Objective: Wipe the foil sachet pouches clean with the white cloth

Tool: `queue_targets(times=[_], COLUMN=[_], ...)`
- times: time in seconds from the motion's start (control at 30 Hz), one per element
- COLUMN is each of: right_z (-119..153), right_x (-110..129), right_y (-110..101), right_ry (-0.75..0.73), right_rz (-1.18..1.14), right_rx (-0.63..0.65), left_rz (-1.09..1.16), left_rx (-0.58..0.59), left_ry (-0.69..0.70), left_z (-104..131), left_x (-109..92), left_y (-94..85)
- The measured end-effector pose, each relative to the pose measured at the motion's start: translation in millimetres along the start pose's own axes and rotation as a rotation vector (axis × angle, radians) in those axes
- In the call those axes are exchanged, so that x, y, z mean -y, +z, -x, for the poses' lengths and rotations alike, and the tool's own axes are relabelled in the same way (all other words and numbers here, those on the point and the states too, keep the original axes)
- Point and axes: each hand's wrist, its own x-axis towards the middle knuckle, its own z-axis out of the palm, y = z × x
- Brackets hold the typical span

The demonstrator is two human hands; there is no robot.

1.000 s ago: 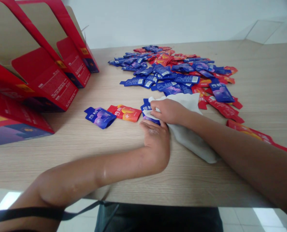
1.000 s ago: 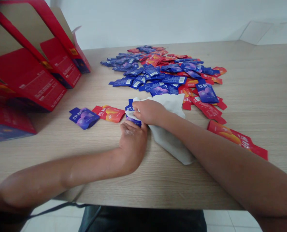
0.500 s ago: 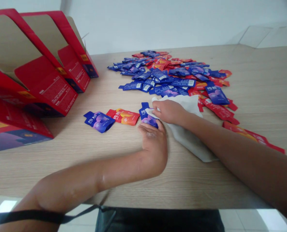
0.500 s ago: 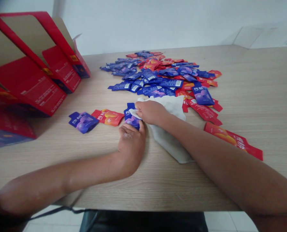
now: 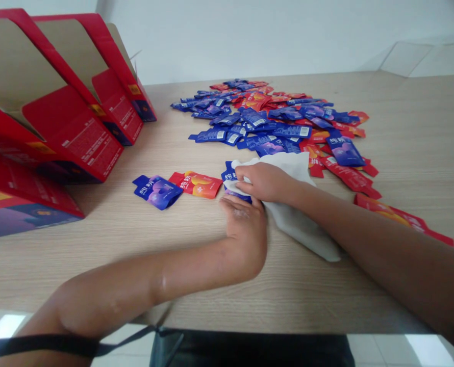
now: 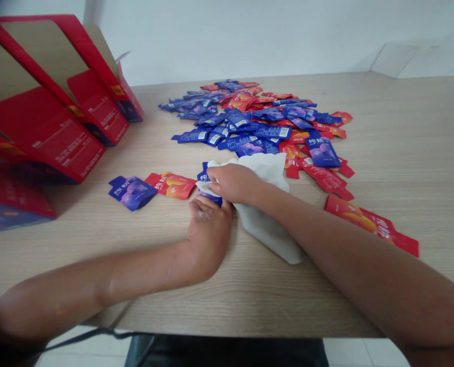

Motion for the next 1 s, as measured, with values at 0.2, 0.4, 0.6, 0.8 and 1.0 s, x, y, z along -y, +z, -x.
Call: queue_targets(times=[0.2, 0.4, 0.6, 0.8, 1.0], right_z=[-1.5, -3.6, -3.7, 1.1, -2.1], right_x=[-5.0, -13.8, -24.7, -5.7, -1.4], right_y=[0.6, 2.1, 1.1, -4.5, 1.5], right_ry=[0.044, 0.137, 0.223, 0.022, 0.004], right_rz=[0.048, 0.109, 0.119, -0.021, -0.009], right_rx=[-0.01, -0.017, -0.097, -0.182, -0.023], left_rz=[0.0, 0.003, -0.013, -0.007, 0.01], left_rx=[0.003, 0.029, 0.03, 0.029, 0.03], left_ry=[-0.03, -0.008, -0.005, 0.006, 0.005], left_z=[-0.5, 0.2, 0.3, -0.1, -0.4], left_x=[-0.1, 0.2, 0.5, 0.5, 0.8], left_y=[-0.6, 0.0, 2.2, -0.4, -1.6])
